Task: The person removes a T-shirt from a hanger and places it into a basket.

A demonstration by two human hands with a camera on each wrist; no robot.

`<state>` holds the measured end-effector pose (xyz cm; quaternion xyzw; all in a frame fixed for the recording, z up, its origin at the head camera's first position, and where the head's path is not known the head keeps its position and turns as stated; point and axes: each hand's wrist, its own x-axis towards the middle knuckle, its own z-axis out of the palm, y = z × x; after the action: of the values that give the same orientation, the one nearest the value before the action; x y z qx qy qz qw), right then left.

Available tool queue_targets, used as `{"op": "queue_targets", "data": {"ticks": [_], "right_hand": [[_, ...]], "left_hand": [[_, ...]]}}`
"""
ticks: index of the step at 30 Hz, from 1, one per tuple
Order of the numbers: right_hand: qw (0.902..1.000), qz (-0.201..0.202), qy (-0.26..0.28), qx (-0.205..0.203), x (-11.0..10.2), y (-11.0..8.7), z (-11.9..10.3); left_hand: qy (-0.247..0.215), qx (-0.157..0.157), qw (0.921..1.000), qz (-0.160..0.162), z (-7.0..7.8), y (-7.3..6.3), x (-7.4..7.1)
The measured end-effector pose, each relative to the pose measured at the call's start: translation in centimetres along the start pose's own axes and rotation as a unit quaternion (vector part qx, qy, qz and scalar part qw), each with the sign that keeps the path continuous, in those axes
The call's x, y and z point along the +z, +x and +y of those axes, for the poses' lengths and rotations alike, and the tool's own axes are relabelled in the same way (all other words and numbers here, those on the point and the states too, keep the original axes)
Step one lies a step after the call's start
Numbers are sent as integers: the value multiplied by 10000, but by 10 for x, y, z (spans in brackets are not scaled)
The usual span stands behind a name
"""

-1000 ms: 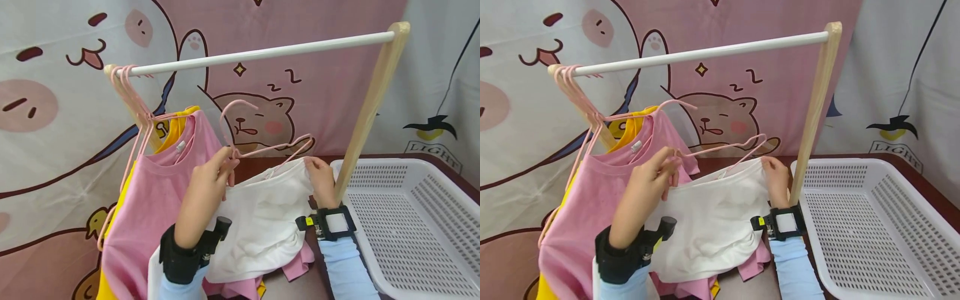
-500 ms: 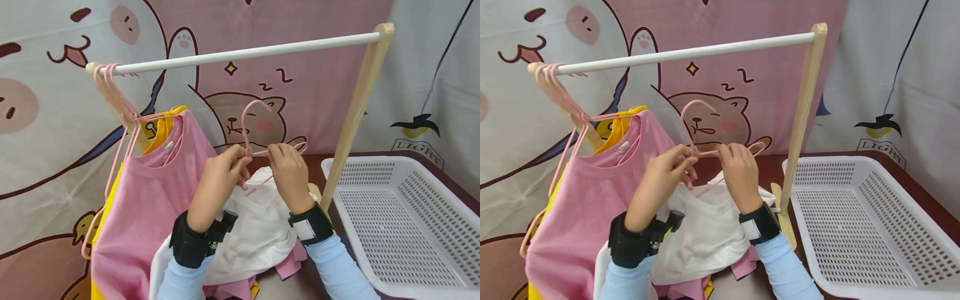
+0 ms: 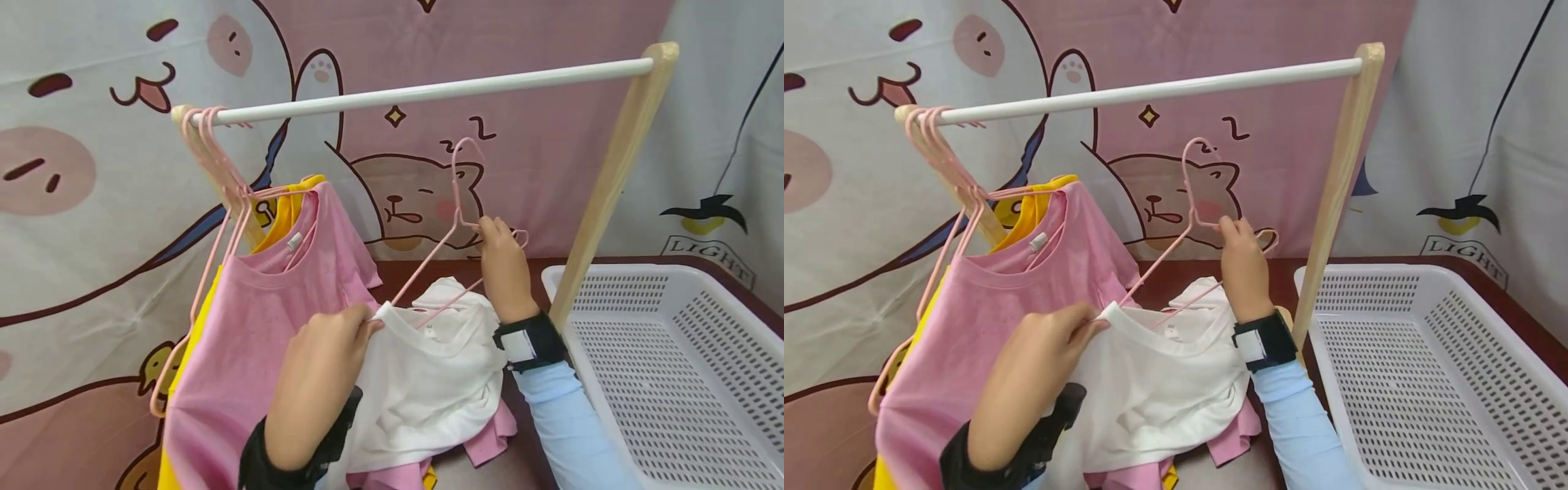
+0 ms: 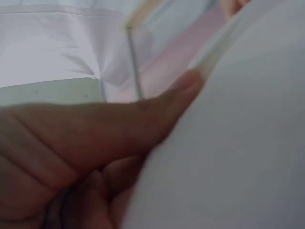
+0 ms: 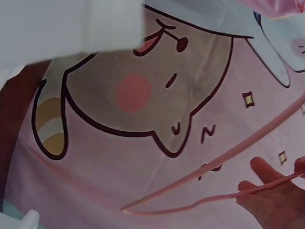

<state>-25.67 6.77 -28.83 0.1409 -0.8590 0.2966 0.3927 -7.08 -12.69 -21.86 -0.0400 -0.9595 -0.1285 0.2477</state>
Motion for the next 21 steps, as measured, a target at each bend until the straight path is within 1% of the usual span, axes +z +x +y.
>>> {"op": "queue_targets", "data": {"ticks": [3, 5, 6, 7, 9, 11, 12, 13, 15, 17, 18, 19, 21], "right_hand": [[9993, -121, 139, 333, 4, 9, 7], [9978, -66, 244, 617, 7, 14, 14], [9967, 23, 291, 756, 8, 16, 17], [9953, 141, 352, 894, 10, 18, 20], [9912, 440, 527, 1132, 9, 19, 27], [9868, 868, 776, 1129, 7, 17, 29], [9833, 1123, 943, 1079, 5, 16, 28], [9786, 1397, 1145, 987, 3, 15, 25], [9683, 1840, 1518, 737, -5, 13, 13], [9585, 2198, 1755, 462, -17, 16, -2], [9521, 2302, 1965, 424, -24, 20, -10], [9492, 2332, 2076, 397, -32, 25, -16], [9472, 2188, 2306, 427, -49, 39, -25]], "left_hand": [[-118, 419, 9979, 483, -6, -11, 5], [-134, 719, 9952, 649, -12, -21, 10], [-138, 877, 9936, 697, -15, -25, 13], [-156, 998, 9926, 674, -18, -30, 16], [-297, 1169, 9913, 519, -20, -37, 20], [-580, 1232, 9903, 273, -20, -39, 24], [-749, 1225, 9895, 166, -18, -38, 25], [-909, 1139, 9893, 7, -16, -35, 26], [-1166, 1033, 9876, -217, -11, -25, 29], [-1276, 980, 9863, -365, -7, -13, 34], [-1269, 959, 9864, -424, -5, -8, 38], [-1251, 936, 9865, -482, -4, -3, 41], [-1215, 923, 9868, -543, -2, 5, 49]]}}
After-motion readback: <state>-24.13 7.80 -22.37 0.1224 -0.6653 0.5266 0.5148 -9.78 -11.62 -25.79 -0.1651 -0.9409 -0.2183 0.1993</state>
